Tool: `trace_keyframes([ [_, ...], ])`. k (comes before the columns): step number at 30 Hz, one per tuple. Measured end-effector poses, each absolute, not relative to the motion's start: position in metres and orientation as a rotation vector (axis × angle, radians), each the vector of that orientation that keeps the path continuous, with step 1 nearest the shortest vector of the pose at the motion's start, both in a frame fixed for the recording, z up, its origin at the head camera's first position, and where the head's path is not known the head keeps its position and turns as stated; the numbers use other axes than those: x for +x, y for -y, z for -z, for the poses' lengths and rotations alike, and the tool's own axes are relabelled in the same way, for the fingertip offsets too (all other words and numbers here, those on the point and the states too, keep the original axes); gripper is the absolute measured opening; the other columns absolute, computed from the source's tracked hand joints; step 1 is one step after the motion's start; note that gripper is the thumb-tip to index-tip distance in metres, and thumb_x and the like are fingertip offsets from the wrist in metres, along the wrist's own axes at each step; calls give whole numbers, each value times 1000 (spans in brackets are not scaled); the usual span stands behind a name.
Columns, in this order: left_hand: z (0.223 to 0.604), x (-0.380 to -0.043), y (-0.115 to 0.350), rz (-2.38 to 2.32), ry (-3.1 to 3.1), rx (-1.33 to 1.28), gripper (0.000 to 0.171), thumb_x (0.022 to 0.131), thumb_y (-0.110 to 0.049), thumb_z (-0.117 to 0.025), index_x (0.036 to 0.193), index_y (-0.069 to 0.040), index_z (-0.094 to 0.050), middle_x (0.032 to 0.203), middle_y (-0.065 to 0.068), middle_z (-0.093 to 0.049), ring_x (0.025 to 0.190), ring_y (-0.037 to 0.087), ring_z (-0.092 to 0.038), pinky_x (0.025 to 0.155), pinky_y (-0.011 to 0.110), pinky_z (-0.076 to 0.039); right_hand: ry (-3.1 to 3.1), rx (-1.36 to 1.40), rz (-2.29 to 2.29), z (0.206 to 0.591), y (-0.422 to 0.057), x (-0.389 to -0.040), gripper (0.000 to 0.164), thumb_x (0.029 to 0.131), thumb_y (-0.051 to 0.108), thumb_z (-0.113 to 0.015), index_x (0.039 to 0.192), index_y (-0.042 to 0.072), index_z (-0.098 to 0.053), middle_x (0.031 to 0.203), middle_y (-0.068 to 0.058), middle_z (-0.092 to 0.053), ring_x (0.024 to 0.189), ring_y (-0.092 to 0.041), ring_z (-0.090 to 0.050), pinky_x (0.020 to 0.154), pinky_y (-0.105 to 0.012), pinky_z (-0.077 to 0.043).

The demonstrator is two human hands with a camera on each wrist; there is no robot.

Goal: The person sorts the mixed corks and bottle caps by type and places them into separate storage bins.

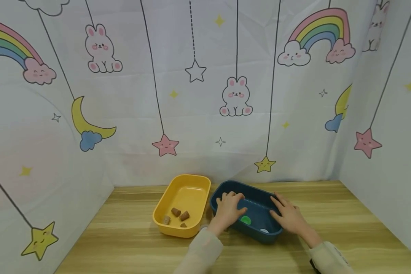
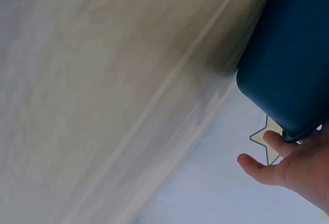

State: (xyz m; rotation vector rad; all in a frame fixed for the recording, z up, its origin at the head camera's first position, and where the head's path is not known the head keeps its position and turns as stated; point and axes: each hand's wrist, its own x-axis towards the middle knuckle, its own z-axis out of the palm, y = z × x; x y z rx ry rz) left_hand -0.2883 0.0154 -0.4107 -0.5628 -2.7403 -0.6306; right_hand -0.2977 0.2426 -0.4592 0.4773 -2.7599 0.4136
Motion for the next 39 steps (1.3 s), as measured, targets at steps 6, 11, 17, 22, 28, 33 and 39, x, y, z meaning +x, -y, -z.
trace_keyframes([
  [6,407,-283,-9,596,2701,-592,26,80,-32,-64,103,-21,-62,106,2,-57,88,22,-44,71,40,-31,2750,478,-427,461,-243,-298,51,88,29,-51,131,3,-41,140,-21,-32,122,-42,-37,81,-64,-32],
  [11,406,-277,-2,537,2671,-603,25,81,-32,-63,103,-22,-62,105,1,-58,92,23,-47,74,41,-34,2693,510,-433,462,-244,-297,52,87,33,-51,130,5,-43,138,-20,-36,118,-43,-40,77,-64,-33],
  [17,407,-271,15,523,2648,-589,23,80,-29,-64,102,-22,-62,100,0,-59,88,21,-47,71,37,-35,2653,529,-460,464,-244,-298,50,87,31,-51,129,3,-45,137,-21,-37,117,-44,-40,76,-67,-33],
  [22,408,-267,33,535,2624,-594,20,79,-25,-65,98,-20,-62,94,0,-60,78,17,-47,67,31,-37,2675,509,-439,464,-244,-298,51,87,32,-52,130,5,-44,139,-18,-36,118,-42,-40,76,-65,-34],
  [28,413,-261,52,553,2559,-622,19,75,-17,-69,92,-14,-64,86,2,-60,71,16,-48,61,26,-40,2772,475,-416,460,-243,-298,52,88,29,-50,132,4,-41,141,-19,-32,123,-42,-36,82,-65,-33],
  [33,416,-253,62,510,2539,-644,19,72,-13,-69,91,-11,-64,84,4,-60,71,17,-48,60,25,-42,2760,478,-421,459,-242,-298,51,88,28,-51,132,3,-41,141,-20,-32,123,-42,-37,81,-65,-33],
  [39,427,-242,61,503,2564,-677,17,72,-7,-67,89,-9,-64,83,2,-57,73,15,-48,58,24,-42,2754,478,-426,457,-242,-297,50,88,27,-51,131,3,-42,141,-20,-33,123,-42,-37,81,-64,-34],
])
